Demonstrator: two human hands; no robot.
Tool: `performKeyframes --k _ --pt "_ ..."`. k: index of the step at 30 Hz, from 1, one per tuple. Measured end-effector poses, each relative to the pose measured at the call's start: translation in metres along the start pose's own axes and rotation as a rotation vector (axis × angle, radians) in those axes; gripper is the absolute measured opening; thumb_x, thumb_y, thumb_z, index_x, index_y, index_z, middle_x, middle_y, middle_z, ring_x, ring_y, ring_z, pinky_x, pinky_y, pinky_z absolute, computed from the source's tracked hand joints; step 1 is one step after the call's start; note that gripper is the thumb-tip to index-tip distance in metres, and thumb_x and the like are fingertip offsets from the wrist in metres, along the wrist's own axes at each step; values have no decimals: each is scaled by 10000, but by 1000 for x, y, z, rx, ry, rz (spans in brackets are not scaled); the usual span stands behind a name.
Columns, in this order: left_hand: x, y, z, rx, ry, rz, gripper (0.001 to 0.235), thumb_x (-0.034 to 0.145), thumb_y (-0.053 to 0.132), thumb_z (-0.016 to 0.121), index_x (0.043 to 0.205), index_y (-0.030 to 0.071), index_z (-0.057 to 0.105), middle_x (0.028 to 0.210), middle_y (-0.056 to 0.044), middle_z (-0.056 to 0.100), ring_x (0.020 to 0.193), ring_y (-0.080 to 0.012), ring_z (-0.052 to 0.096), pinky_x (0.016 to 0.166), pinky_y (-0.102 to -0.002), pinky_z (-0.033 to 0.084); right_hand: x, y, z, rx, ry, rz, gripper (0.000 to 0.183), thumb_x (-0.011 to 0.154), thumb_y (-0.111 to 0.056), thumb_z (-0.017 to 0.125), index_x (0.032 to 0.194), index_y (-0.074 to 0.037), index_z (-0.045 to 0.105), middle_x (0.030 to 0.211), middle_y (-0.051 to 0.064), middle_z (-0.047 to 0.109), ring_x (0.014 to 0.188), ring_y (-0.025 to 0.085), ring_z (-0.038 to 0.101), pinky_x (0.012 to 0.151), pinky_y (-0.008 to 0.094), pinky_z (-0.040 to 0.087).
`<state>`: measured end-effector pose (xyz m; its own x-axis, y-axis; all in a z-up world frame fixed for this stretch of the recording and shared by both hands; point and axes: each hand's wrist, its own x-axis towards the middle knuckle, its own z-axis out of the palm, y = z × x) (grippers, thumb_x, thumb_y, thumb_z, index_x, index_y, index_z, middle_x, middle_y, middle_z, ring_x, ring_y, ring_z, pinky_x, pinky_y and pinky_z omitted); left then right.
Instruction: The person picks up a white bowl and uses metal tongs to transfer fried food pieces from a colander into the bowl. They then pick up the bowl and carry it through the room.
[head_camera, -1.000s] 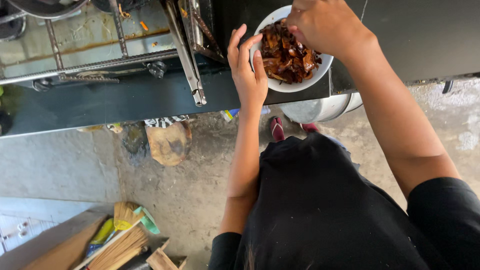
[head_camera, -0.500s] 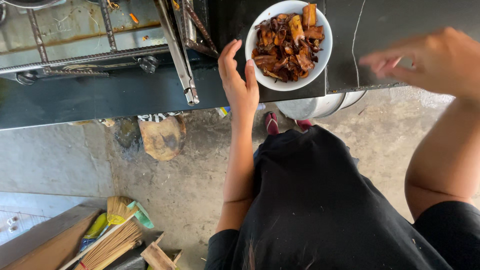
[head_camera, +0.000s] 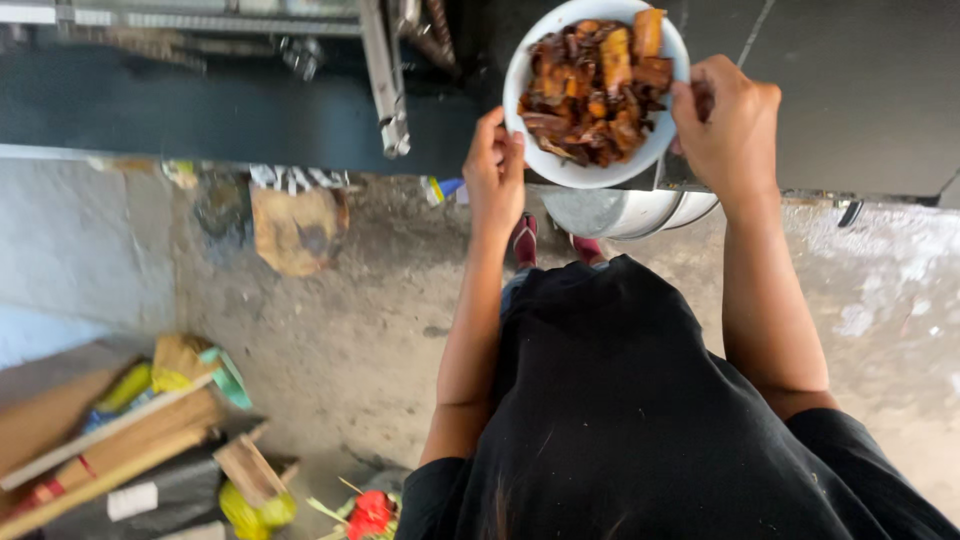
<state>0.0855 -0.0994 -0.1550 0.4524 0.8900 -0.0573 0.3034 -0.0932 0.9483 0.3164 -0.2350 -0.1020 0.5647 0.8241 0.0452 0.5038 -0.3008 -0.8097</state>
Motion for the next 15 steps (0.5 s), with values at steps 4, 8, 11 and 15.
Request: performKeyframes --k 4,8,11,15 --pt "-46 10 -16 11 133 -43 361 1078 201 589 1392 23 575 945 -68 668 828 -117 657 689 -288 529 -13 -24 -1 156 -99 4 133 1118 -19 688 1025 48 620 817 103 713 670 154 723 575 294 549" --pt "-90 21 -37 -60 261 -95 389 1065 221 594 1401 28 561 924 -43 670 762 -88 654 619 -256 504 -29 -38 17 102 -183 -112 137 1091 -2 701 1000 55 615 752 100 669 627 124 662 579 279 504" --pt "-124 33 -69 -72 340 -69 364 1077 225 602 1378 20 590 906 -34 678 750 -72 638 636 -242 506 -40 -59 33 175 -319 -50 145 1088 -16 686 980 52 618 725 85 650 594 96 618 541 262 467" --pt "-167 35 -116 -89 503 -107 318 1078 183 595 1337 0 626 870 -28 660 722 -51 565 615 -220 455 -60 -105 68 266 -432 -87 127 1083 -29 677 991 48 634 745 54 658 598 68 601 540 236 460"
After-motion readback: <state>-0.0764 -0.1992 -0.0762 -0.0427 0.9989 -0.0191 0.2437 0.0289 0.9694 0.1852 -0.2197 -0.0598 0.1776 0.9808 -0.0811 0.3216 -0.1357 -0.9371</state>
